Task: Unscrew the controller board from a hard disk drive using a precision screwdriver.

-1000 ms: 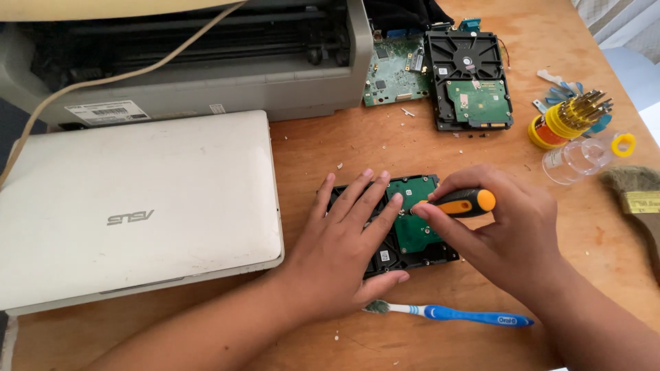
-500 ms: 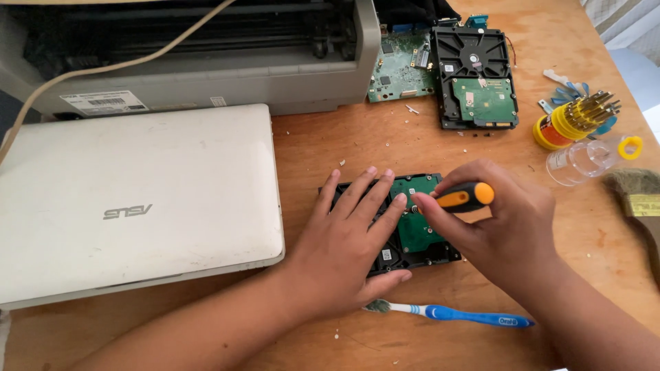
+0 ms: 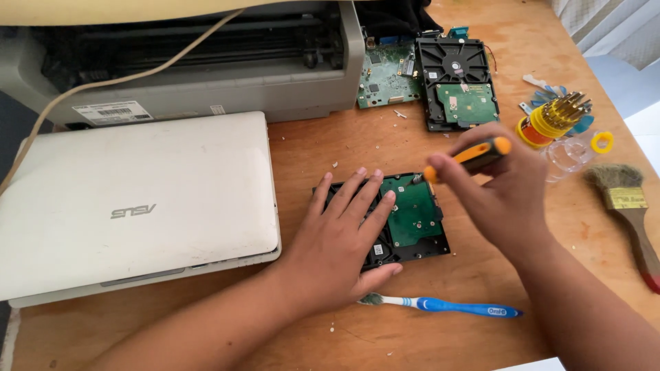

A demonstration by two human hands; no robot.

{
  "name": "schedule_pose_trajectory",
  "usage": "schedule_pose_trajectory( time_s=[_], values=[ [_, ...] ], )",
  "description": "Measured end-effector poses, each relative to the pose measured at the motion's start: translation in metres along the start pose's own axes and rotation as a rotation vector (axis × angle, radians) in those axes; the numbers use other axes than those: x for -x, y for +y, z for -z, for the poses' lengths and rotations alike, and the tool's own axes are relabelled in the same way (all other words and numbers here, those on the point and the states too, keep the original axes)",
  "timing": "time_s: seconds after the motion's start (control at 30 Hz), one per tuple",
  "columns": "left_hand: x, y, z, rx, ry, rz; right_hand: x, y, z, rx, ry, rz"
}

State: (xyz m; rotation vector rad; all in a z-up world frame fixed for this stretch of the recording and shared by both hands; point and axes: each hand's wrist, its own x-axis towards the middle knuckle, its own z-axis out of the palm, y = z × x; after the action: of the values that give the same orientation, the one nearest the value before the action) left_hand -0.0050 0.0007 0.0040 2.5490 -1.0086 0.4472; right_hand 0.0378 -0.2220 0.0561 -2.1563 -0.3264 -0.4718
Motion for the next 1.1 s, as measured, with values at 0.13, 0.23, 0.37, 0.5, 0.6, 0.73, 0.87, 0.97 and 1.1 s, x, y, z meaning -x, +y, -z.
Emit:
schedule_pose_trajectory(
  time_s=[0.13,0.23,0.37,0.5,0.6,0.73,0.87,0.97,1.1],
  values=[
    [0.0,0.0,0.001,0.014,-0.023,0.011,0.0,-0.001,0.005,0.028,0.023,0.005],
    [0.0,0.0,-0.001,0.006,-0.031,0.014,0.0,0.002,0.002,0.172,0.003,0.165],
    [0.0,-0.001,-0.003,-0.013,-0.022,0.02,-0.002,0.007,0.004,0.235,0.027,0.191],
    [0.0,-0.002,-0.002,0.0,-0.008,0.017,-0.006,0.017,0.005,0.297,0.025,0.153],
    [0.0,-0.003,-0.003,-0.011,-0.014,0.017,-0.006,0.019,0.004,0.26,0.024,0.131],
    [0.0,-0.003,-0.002,0.0,-0.017,0.02,-0.005,0.018,0.003,0.286,0.035,0.137],
    [0.0,-0.004,-0.002,0.009,-0.016,0.017,-0.005,0.02,0.002,0.288,0.036,0.169],
    [0.0,-0.004,-0.002,0.01,-0.012,0.017,-0.005,0.021,0.003,0.287,0.033,0.158],
    [0.0,-0.003,-0.002,0.02,-0.004,0.017,-0.005,0.021,0.002,0.277,0.028,0.128]
  ],
)
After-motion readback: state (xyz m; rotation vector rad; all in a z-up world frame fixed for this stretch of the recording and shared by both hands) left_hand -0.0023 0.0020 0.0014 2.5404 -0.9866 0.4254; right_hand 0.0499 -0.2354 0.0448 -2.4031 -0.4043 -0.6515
